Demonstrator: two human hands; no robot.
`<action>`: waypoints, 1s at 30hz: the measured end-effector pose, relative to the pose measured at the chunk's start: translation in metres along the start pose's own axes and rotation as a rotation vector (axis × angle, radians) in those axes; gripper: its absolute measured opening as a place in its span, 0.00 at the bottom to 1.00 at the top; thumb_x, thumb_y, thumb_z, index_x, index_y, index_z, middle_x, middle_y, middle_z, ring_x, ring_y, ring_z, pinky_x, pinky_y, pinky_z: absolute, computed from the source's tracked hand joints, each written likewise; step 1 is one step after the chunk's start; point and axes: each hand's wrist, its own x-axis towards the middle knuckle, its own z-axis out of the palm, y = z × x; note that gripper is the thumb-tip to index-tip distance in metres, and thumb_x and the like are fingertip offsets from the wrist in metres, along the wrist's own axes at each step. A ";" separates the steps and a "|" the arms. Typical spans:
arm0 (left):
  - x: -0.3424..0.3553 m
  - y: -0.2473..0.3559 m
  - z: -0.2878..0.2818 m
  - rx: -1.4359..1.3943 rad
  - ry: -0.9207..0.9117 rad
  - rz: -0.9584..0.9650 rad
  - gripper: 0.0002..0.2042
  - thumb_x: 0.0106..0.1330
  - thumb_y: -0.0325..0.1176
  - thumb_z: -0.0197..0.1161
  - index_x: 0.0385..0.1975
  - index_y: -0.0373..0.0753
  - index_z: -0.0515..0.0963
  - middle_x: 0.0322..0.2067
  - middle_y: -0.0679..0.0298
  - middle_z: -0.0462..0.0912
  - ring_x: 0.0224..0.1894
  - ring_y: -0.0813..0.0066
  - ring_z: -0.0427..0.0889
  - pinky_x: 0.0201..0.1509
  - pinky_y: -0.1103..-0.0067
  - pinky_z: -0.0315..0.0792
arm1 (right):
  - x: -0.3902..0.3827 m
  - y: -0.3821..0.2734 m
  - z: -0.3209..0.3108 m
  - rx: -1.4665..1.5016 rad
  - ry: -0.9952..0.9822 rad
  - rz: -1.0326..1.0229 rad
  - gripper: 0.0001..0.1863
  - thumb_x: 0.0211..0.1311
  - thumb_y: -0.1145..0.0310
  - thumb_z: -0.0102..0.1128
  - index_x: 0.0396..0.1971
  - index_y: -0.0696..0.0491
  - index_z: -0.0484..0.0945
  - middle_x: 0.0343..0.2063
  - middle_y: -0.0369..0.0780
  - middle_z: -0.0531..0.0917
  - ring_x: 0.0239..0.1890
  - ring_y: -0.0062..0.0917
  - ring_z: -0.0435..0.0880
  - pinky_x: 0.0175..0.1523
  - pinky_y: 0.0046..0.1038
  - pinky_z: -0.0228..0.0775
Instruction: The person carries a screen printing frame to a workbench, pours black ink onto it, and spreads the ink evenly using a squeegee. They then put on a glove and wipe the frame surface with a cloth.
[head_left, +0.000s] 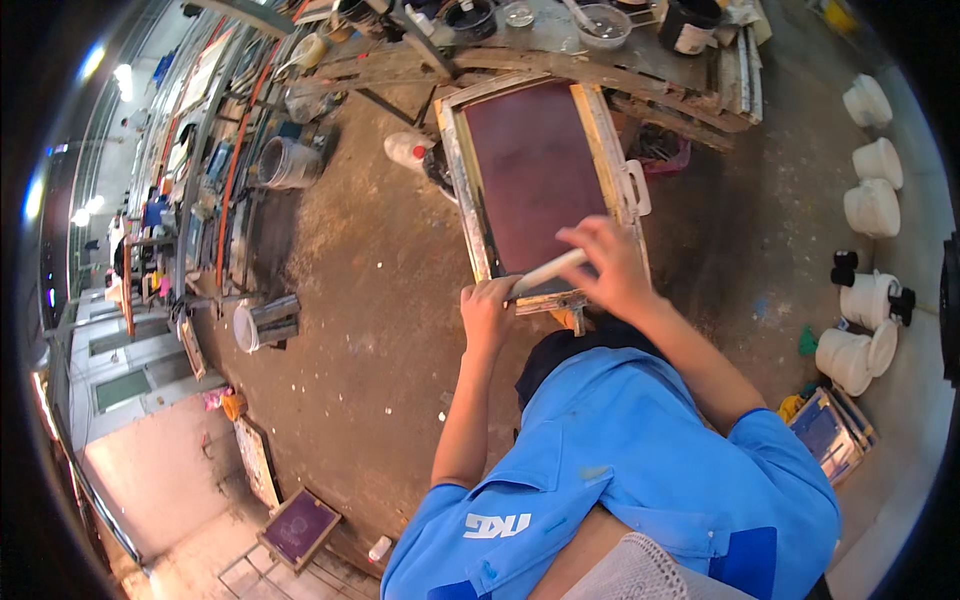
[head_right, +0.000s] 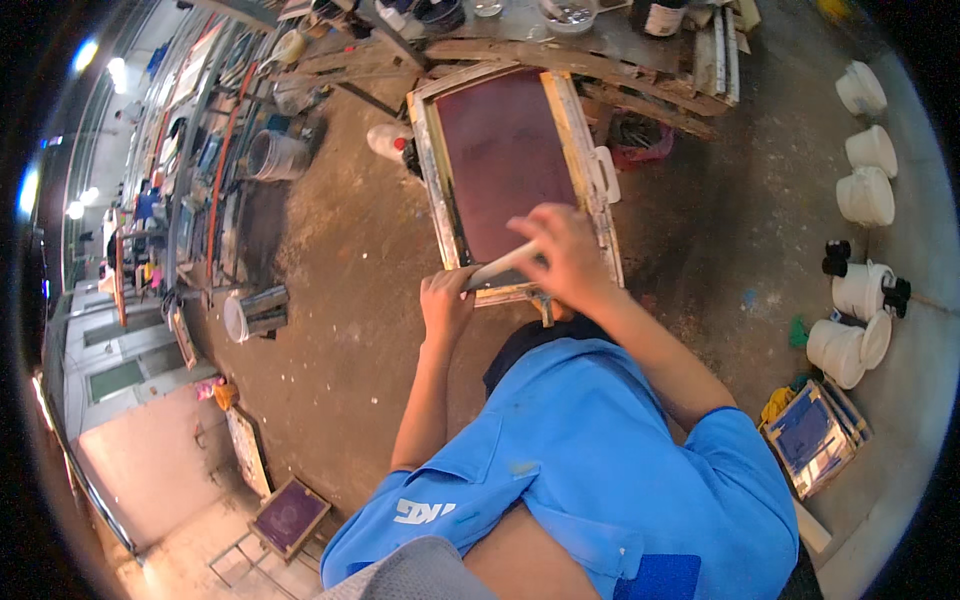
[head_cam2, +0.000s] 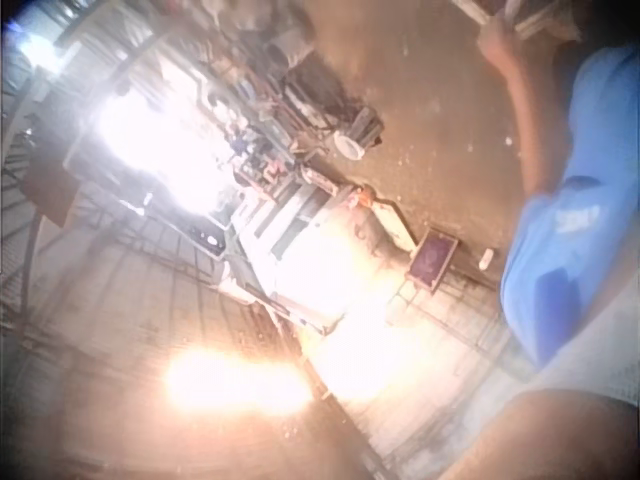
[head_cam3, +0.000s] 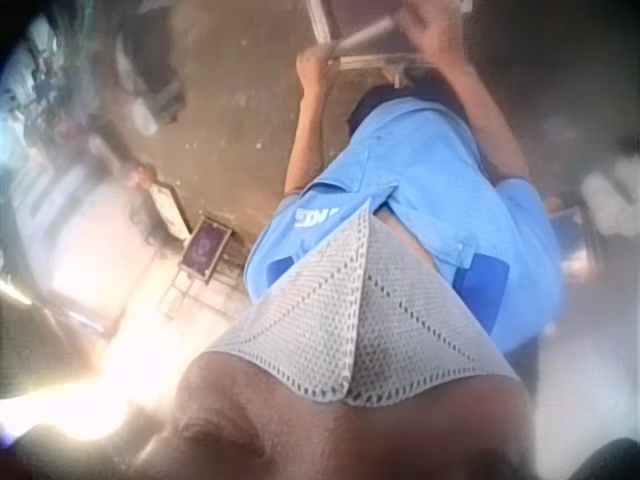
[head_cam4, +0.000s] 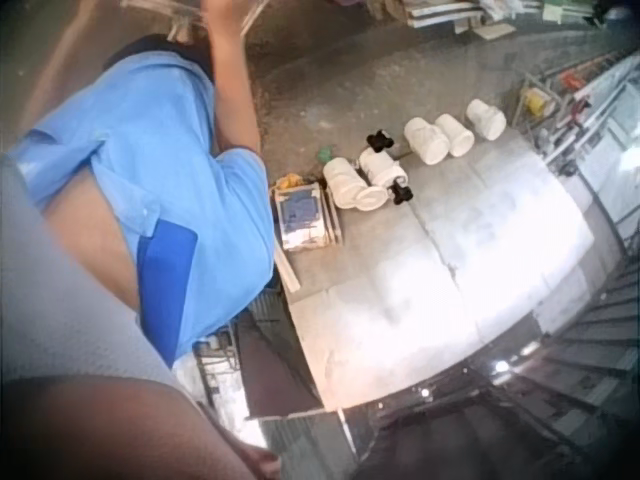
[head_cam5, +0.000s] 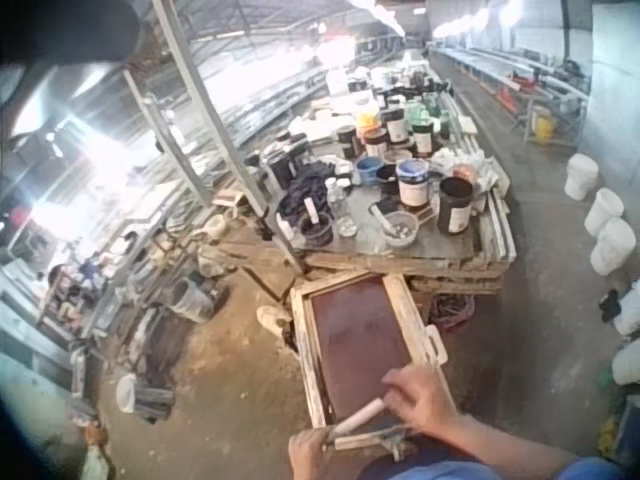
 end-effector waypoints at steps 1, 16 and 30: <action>0.019 0.010 0.002 -0.009 -0.036 0.107 0.14 0.49 0.27 0.66 0.38 0.47 0.80 0.31 0.67 0.83 0.38 0.67 0.81 0.45 0.70 0.67 | -0.003 -0.011 0.000 -0.035 -0.063 -0.004 0.29 0.49 0.61 0.70 0.54 0.47 0.74 0.46 0.40 0.74 0.51 0.36 0.73 0.58 0.37 0.61; 0.370 -0.048 0.053 -0.666 0.180 -0.148 0.27 0.63 0.42 0.68 0.58 0.32 0.72 0.51 0.62 0.79 0.49 0.75 0.78 0.49 0.78 0.73 | -0.036 0.145 -0.117 0.468 0.052 0.918 0.16 0.60 0.63 0.65 0.43 0.58 0.78 0.39 0.39 0.83 0.40 0.22 0.81 0.46 0.25 0.71; 0.542 -0.093 0.106 -0.328 0.516 -0.722 0.53 0.36 0.50 0.83 0.64 0.35 0.63 0.61 0.48 0.64 0.63 0.55 0.65 0.67 0.66 0.60 | -0.039 0.248 -0.178 0.673 0.250 1.029 0.30 0.61 0.70 0.63 0.61 0.59 0.63 0.45 0.41 0.80 0.46 0.21 0.79 0.51 0.24 0.71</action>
